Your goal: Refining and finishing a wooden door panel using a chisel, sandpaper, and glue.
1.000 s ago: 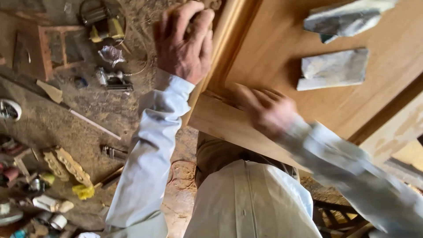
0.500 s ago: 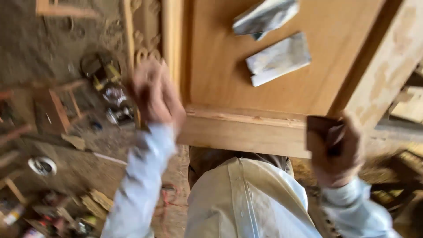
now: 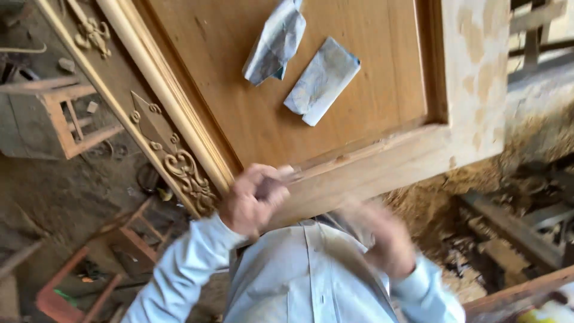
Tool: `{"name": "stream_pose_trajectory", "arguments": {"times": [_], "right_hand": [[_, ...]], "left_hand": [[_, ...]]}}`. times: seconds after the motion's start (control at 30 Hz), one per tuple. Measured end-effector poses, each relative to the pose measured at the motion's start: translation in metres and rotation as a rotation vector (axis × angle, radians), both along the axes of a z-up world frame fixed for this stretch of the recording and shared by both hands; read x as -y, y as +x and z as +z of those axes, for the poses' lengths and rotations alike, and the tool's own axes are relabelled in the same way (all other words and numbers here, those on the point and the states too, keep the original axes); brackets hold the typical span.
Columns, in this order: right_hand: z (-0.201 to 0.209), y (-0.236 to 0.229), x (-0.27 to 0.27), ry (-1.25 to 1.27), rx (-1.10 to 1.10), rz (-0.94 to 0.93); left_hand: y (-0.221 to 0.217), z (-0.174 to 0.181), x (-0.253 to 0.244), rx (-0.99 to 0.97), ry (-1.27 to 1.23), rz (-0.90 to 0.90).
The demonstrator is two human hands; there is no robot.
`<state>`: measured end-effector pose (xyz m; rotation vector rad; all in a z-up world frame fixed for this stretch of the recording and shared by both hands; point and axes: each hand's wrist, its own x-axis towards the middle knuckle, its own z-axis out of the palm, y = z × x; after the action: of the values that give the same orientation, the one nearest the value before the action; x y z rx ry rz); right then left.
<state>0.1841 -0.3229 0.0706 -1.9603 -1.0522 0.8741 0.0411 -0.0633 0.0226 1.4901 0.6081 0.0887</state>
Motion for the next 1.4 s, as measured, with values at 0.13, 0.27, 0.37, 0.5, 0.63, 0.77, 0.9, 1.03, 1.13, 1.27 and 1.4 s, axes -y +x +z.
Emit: {"name": "stream_pose_trajectory", "arguments": {"times": [0.13,0.27,0.37,0.5,0.63,0.77,0.9,1.03,1.13,1.27,1.4], "right_hand": [[-0.041,0.049,0.004,-0.033,0.821,-0.38],[-0.084,0.084,0.004,0.034,0.88,-0.714],[-0.097,0.08,-0.004,-0.185,0.909,-0.879],[-0.091,0.08,-0.014,-0.317,0.9,-0.931],[-0.085,0.082,-0.015,-0.318,0.883,-0.926],[-0.086,0.084,-0.018,-0.293,0.915,-0.938],[-0.082,0.086,-0.017,-0.305,0.918,-0.928],[-0.084,0.086,-0.016,-0.348,0.927,-0.927],[-0.085,0.084,-0.018,-0.367,0.902,-0.924],[-0.085,0.084,-0.017,-0.358,0.902,-0.941],[-0.101,0.087,-0.004,-0.32,0.929,-0.957]], "left_hand": [[0.017,-0.003,-0.038,-0.129,0.351,-0.176],[0.02,-0.024,-0.027,-0.047,0.442,-0.461],[0.021,-0.024,-0.023,-0.126,0.596,-0.611],[0.033,-0.024,-0.033,-0.101,0.745,-0.69],[0.031,-0.03,-0.04,-0.128,0.675,-0.775],[0.029,-0.024,-0.044,-0.032,0.653,-0.741],[0.037,-0.019,-0.038,0.112,0.65,-0.677],[0.049,-0.024,-0.028,0.106,0.613,-0.693],[0.075,-0.035,-0.007,0.245,0.645,-0.642],[0.113,-0.054,0.019,0.222,0.628,-0.629],[0.105,-0.043,0.0,0.225,0.598,-0.682]]}}
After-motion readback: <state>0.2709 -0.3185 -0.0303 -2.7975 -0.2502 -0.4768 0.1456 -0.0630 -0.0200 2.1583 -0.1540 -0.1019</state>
